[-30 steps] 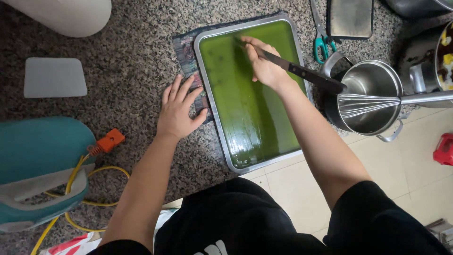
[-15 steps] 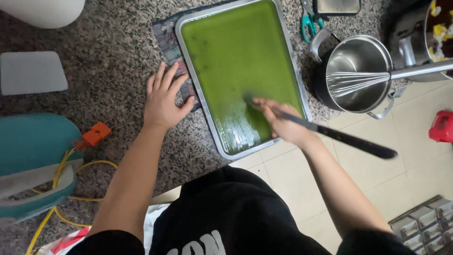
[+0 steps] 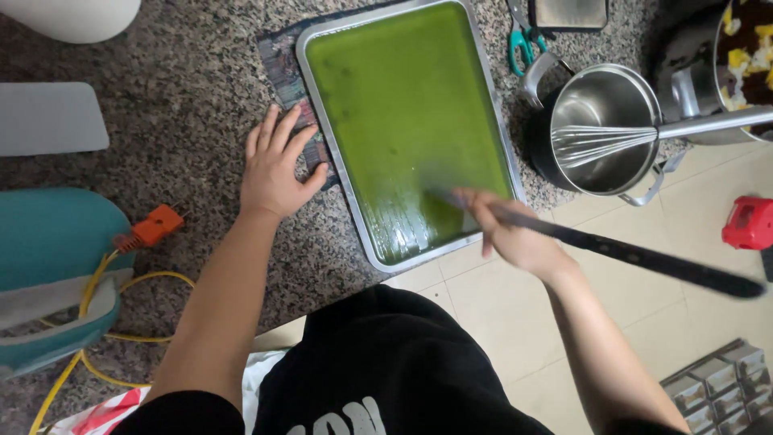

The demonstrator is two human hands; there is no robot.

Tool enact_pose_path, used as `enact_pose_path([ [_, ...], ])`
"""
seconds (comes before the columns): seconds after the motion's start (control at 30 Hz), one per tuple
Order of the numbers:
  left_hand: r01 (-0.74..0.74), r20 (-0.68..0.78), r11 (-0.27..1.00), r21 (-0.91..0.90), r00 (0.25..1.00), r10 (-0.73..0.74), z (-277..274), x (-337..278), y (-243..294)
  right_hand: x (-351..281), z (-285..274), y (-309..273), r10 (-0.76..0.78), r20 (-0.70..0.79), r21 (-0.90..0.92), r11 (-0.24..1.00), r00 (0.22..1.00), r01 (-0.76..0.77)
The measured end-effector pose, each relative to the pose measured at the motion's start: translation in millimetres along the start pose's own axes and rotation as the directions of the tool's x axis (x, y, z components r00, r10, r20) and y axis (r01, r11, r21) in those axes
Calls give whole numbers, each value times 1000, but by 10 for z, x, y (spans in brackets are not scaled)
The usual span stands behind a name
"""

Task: The recorder uses a knife to cut green jelly in a rectangular metal tray into small pieces.

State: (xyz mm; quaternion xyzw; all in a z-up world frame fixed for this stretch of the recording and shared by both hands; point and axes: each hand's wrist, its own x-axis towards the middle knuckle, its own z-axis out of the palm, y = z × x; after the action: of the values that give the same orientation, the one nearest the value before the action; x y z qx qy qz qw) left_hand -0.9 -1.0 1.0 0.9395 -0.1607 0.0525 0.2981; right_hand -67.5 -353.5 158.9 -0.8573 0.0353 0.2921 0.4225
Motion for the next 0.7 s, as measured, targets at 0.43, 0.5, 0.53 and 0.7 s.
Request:
enact_pose_path([
  [0.43,43,10,999,-29,999,-42,-3,34,-13,1939,61,-670,-218,-216,29,973,952,230],
  [0.5,91,109,996,-17,990,-88,-21,52,-1,2088,46,-730,-233,-194,-52,972,953,227],
  [0.53,95,109,995,-16,990,-93,-25,51,-4,2139,46,-727,-234,-189,-52,972,954,228],
  [0.7,81,101,997,-13,992,-79,-16,38,-8,2223,25,-683,-240,-141,-137,966,961,221],
])
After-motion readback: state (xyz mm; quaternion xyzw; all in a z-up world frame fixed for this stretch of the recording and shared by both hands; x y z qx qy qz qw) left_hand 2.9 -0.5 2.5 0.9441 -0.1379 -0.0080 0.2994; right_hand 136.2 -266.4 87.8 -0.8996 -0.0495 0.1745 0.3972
